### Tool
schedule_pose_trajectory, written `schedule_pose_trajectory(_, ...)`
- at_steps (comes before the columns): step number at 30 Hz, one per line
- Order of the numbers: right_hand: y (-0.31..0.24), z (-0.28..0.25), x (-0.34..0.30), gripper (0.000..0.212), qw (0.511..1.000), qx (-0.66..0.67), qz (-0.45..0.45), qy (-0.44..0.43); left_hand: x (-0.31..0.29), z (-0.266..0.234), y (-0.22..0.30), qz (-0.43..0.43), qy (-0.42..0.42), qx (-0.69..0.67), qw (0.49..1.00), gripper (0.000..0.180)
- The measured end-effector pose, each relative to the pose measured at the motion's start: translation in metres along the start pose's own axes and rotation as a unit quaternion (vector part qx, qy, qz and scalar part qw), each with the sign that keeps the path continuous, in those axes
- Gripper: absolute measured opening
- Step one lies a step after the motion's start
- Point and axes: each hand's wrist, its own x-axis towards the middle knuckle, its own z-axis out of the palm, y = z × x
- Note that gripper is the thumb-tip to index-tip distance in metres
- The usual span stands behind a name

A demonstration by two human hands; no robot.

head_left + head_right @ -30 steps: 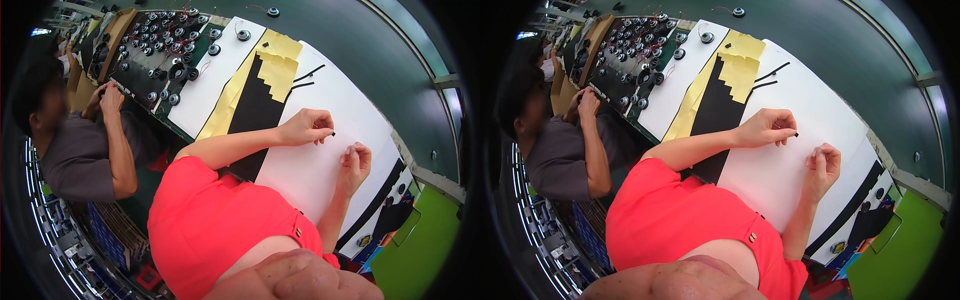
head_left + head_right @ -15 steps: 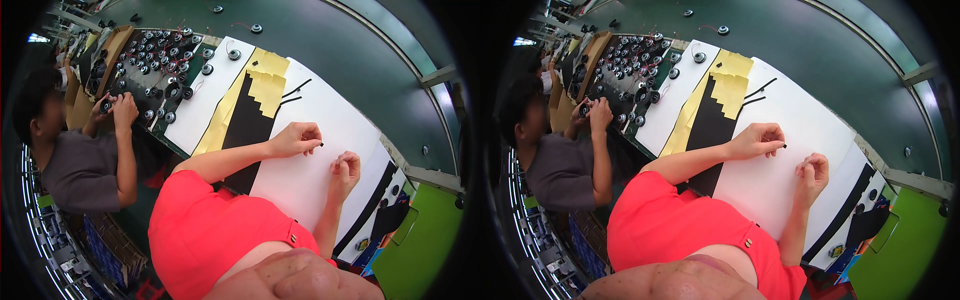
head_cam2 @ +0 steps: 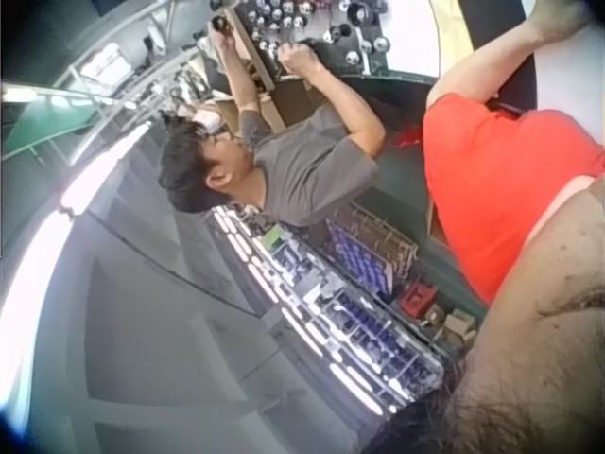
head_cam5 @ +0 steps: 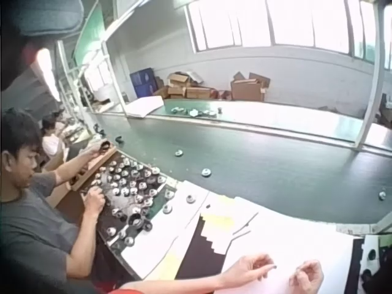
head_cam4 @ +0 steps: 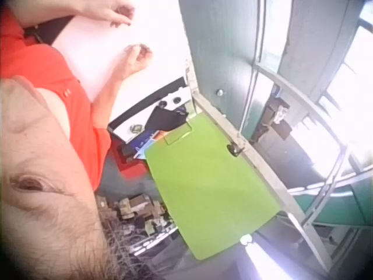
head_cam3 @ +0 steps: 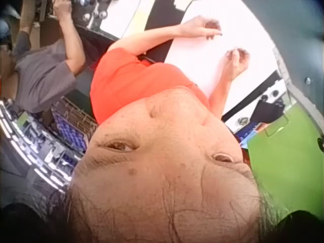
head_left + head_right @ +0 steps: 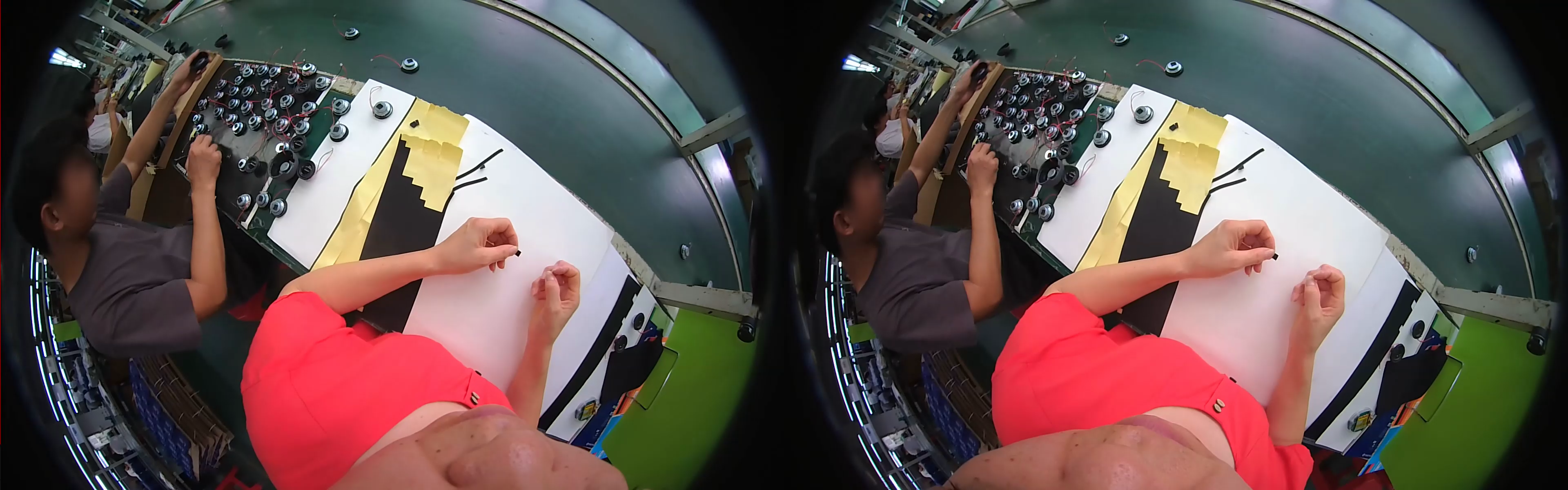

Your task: The person assembles small electronic components onto a circuit board and applies adhesive strips by hand.

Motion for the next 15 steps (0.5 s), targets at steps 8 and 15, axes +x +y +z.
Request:
schedule_pose_trajectory(8,0.0019,-0.004,0.0005,0.014,1.0,0.005,-0.004,-0.014,0.0003,0.0006,0.0014,-0.004,-0.003,-0.001,1.0,0.01)
schedule_pose_trajectory(15,0.0003,-0.0043,0.0004,0.012,0.999,0.046,0.01,-0.023,-0.0002,0.0005,0.0009,-0.006,-0.002,0.004,1.0,0.01)
